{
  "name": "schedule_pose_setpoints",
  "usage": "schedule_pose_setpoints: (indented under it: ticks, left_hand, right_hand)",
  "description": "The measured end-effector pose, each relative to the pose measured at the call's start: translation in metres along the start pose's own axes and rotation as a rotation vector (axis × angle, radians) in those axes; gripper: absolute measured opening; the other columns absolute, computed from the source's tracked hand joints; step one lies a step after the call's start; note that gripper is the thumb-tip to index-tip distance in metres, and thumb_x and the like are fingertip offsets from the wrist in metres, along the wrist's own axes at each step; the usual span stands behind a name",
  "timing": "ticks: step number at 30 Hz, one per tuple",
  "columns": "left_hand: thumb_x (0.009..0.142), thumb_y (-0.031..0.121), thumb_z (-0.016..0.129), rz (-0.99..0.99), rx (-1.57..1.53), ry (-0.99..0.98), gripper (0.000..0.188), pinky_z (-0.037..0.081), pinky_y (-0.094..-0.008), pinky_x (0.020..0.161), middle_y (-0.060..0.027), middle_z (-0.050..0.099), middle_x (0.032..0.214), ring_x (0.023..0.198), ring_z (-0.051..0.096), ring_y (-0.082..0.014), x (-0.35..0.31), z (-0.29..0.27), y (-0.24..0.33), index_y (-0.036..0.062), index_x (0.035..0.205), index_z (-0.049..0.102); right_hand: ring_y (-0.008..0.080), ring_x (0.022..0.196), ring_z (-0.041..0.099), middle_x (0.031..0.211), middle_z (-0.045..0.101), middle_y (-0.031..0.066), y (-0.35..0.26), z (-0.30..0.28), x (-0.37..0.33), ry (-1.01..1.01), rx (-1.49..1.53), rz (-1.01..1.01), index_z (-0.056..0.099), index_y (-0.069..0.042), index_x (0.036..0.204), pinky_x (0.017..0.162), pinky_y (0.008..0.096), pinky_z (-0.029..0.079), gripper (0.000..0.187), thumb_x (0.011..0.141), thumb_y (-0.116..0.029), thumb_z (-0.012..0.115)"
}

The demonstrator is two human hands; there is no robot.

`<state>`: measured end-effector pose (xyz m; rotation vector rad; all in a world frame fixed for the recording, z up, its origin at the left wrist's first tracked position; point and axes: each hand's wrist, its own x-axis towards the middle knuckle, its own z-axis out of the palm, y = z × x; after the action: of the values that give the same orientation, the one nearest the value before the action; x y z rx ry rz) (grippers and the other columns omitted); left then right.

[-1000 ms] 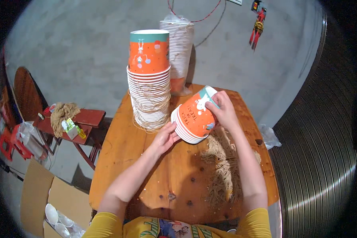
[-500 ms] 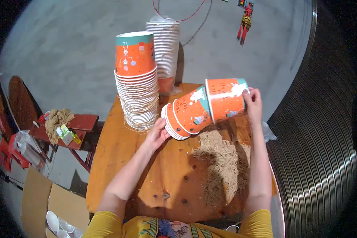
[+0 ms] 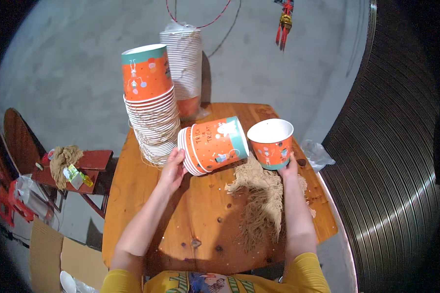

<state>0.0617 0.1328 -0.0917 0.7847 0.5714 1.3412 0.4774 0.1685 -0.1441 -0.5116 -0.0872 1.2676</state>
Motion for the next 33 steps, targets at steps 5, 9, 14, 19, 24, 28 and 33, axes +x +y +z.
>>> schedule_pose_setpoints:
  ticks: [5, 9, 14, 19, 24, 28, 33]
  left_hand:
    - [0.097, 0.021, 0.049, 0.045, 0.107, -0.028, 0.015, 0.051, -0.0266, 0.077, 0.0016, 0.062, 0.101, 0.088, 0.060, -0.0081, 0.003, 0.019, 0.002, 0.0111, 0.108, 0.051]
    - [0.097, 0.020, 0.049, 0.123, 0.143, -0.091, 0.015, 0.048, -0.0248, 0.075, -0.0003, 0.061, 0.095, 0.083, 0.057, -0.0074, -0.001, 0.040, 0.003, 0.0084, 0.105, 0.052]
    - [0.097, 0.017, 0.049, 0.213, 0.250, -0.071, 0.012, 0.045, -0.0223, 0.068, 0.0022, 0.056, 0.086, 0.076, 0.052, -0.0045, -0.005, 0.037, 0.005, 0.0065, 0.101, 0.053]
    - [0.097, 0.018, 0.048, 0.291, 0.383, -0.088, 0.012, 0.040, -0.0199, 0.060, 0.0047, 0.052, 0.078, 0.069, 0.047, -0.0027, -0.010, 0.041, 0.008, 0.0072, 0.097, 0.054]
    - [0.099, 0.020, 0.045, 0.366, 0.550, -0.155, 0.016, 0.037, -0.0193, 0.061, 0.0052, 0.049, 0.078, 0.068, 0.043, -0.0029, -0.038, 0.058, 0.028, 0.0051, 0.097, 0.052]
    - [0.097, 0.018, 0.049, 0.548, 0.716, -0.091, 0.017, 0.042, -0.0258, 0.064, -0.0004, 0.054, 0.078, 0.069, 0.048, -0.0098, -0.060, 0.059, 0.048, 0.0014, 0.100, 0.052]
    - [0.094, 0.014, 0.052, 0.696, 1.121, 0.128, 0.013, 0.044, -0.0303, 0.064, -0.0131, 0.054, 0.075, 0.066, 0.052, -0.0240, -0.094, 0.059, 0.081, 0.0025, 0.097, 0.054]
  right_hand:
    - [0.0265, 0.101, 0.059, 0.114, 0.062, 0.0109, -0.024, -0.049, 0.041, 0.070, -0.255, -0.092, 0.057, -0.004, 0.114, 0.093, 0.0432, 0.046, 0.031, 0.094, -0.025, 0.045]
    - [0.0185, 0.060, 0.054, 0.071, 0.058, 0.0047, -0.065, -0.055, 0.043, 0.081, -0.653, -0.197, 0.058, -0.006, 0.083, 0.057, 0.0337, 0.046, 0.021, 0.089, -0.010, 0.038]
    - [0.0301, 0.111, 0.051, 0.118, 0.055, 0.0182, -0.044, 0.034, -0.024, 0.283, -1.172, -1.118, 0.051, 0.001, 0.122, 0.096, 0.0390, 0.039, 0.035, 0.090, -0.013, 0.047]
    - [0.0360, 0.134, 0.027, 0.143, 0.030, 0.0203, 0.029, 0.158, -0.162, -0.634, -1.661, -1.252, 0.040, -0.002, 0.132, 0.111, 0.0439, 0.023, 0.080, 0.067, -0.027, 0.079]
    - [0.0410, 0.137, 0.020, 0.150, 0.018, 0.0188, 0.079, 0.175, -0.165, -0.978, -2.091, -1.301, 0.026, -0.023, 0.144, 0.108, 0.0606, 0.018, 0.114, 0.050, -0.051, 0.083]
    - [0.0407, 0.134, 0.026, 0.146, 0.025, 0.0183, 0.093, 0.163, -0.138, -1.032, -1.918, -1.376, 0.023, -0.020, 0.146, 0.107, 0.0586, 0.022, 0.114, 0.053, -0.051, 0.082]
    - [0.0392, 0.137, 0.022, 0.149, 0.021, 0.0180, 0.122, 0.130, -0.101, -0.825, -1.865, -1.139, 0.015, -0.010, 0.147, 0.110, 0.0536, 0.021, 0.121, 0.054, -0.048, 0.084]
